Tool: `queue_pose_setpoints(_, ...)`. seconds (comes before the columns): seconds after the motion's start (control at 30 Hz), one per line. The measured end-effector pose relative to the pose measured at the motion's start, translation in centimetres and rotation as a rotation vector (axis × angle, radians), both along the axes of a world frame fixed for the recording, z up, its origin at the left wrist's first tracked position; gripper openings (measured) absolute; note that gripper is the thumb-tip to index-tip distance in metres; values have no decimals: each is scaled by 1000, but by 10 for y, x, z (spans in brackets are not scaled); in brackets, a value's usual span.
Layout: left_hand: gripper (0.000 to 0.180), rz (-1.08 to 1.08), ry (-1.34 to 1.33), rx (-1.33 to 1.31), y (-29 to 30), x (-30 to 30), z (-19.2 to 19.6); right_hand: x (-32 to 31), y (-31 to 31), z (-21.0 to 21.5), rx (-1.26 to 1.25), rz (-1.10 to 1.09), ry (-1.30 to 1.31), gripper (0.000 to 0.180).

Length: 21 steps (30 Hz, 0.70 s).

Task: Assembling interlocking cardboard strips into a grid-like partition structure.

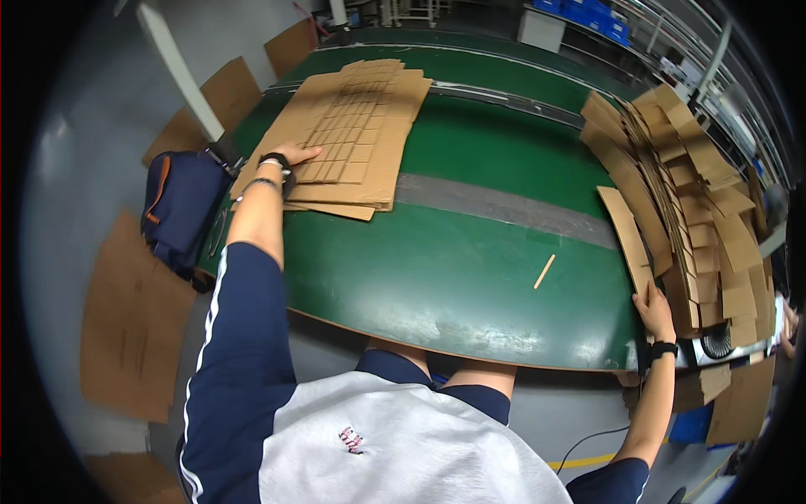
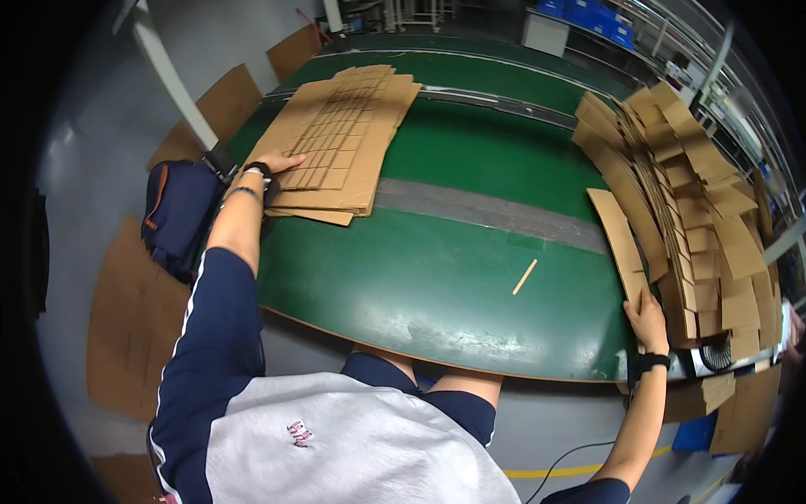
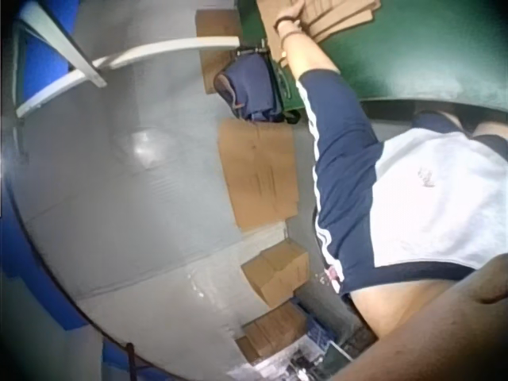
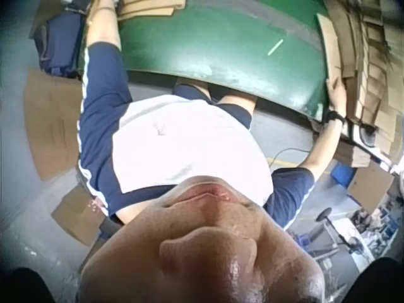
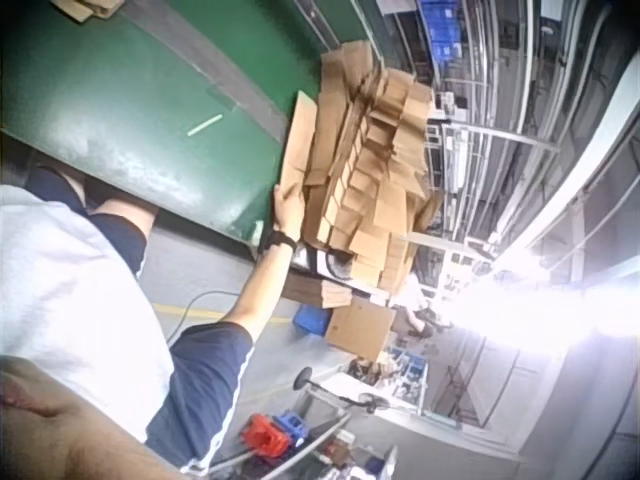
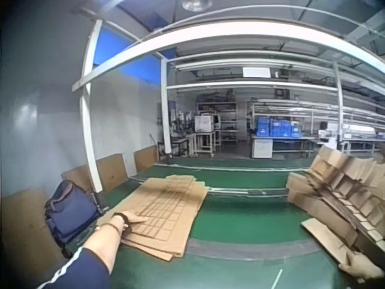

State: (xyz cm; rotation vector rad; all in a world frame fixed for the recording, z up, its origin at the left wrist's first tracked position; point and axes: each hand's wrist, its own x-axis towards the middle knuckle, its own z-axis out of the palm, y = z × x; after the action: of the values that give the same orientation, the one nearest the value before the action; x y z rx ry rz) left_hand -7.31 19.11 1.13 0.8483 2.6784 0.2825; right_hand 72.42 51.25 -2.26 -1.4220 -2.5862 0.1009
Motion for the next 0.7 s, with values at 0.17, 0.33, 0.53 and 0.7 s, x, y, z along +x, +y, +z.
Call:
queue_pose_setpoints(0.17,97,26,-87,70,-36,-39,19,-20,22,4,53,78,30,25)
queue_pose_setpoints(0.33,67,-277,-449,649,-20,12,60,-37,27,39,373,12,185,21)
queue_pose_setpoints(0.53,72,-689,-694,647,40,232,68,-135,-31,112,282,305,672,29)
queue_pose_setpoints(0.7,61,-723,-643,354,99,302,5,-220,-73,108,120,413,619,30)
